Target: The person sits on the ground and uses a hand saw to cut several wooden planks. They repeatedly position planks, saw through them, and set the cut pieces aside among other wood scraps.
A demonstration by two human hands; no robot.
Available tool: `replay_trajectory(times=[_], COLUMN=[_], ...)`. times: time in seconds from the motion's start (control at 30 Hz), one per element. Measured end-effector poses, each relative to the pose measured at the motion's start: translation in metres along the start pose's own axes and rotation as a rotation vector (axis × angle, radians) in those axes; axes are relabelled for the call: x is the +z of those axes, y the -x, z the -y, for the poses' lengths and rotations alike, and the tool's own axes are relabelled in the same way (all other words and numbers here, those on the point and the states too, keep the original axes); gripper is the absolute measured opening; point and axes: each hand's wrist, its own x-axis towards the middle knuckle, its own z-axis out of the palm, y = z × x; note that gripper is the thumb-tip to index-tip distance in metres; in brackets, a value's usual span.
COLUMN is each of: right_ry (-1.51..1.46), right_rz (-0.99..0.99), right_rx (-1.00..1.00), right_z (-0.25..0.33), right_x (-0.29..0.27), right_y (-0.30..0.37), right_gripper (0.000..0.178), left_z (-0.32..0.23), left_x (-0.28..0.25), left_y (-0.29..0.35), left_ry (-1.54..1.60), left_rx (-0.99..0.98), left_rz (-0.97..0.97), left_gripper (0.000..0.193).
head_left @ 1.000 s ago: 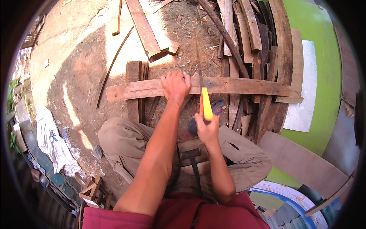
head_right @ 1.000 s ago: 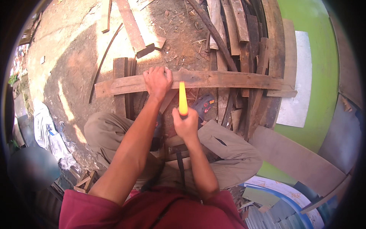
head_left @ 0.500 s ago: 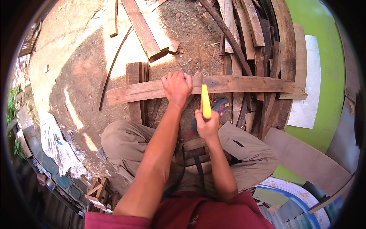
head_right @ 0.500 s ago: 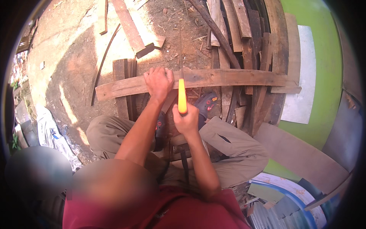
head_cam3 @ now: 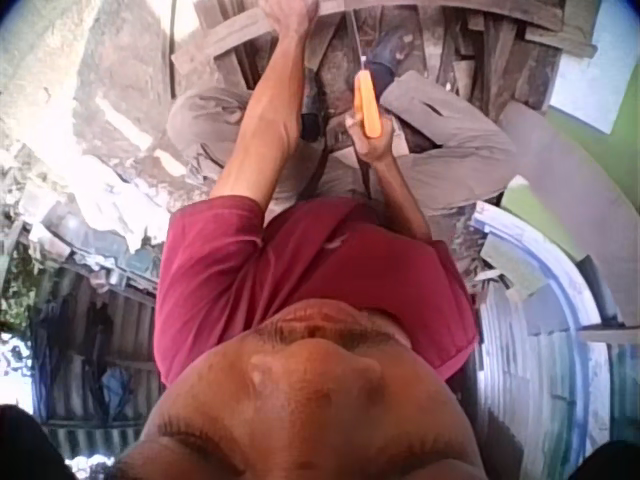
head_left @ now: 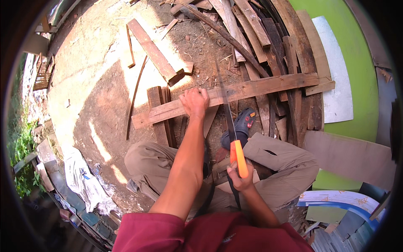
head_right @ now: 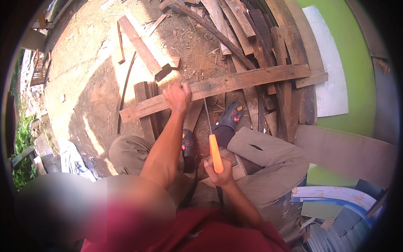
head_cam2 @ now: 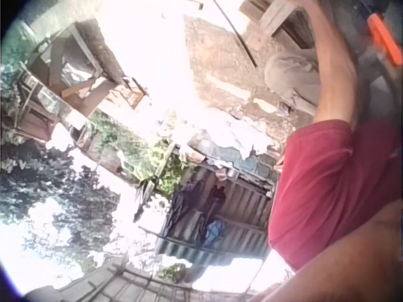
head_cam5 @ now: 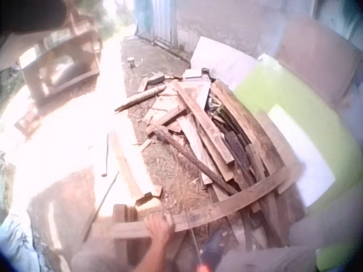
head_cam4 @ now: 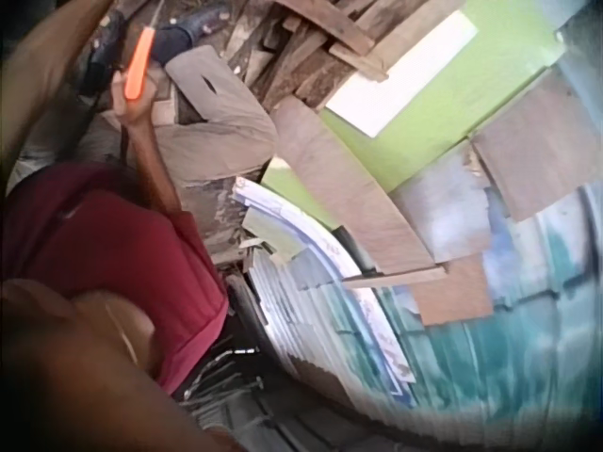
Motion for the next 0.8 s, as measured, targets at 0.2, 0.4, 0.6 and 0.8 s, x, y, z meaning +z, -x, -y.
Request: replay_trajectory(times=[0.2, 0.4, 0.6, 0.8], right_ry=[0.137, 0.325, -0.085, -0.242], right_rz=[-0.072, 0.038, -0.127, -0.165], right_rx=[-0.008, -0.065, 0.032, 0.101], right_z=[-0.009, -0.054, -0.093, -0.090], right_x=[-0.039, -0.035, -0.041, -0.043], right_y=[0.029, 0.019, 0.031, 0.018], right_gripper=[0.023, 0.017, 0.012, 0.015], left_z=[-0.003, 0.006, 0.015, 0.037], left_x=[-0.001, 0.006, 0.001, -0.001], left_y=[0.006, 0.001, 0.015, 0.026], left_ry=[0.020, 0.048, 0.310, -0.285], left_rx=[-0.009, 0.002, 0.368, 0.656], left_rz=[-0.069, -0.126, -0.272, -0.087], left_gripper=[0.042, 0.049, 0.050, 0.077])
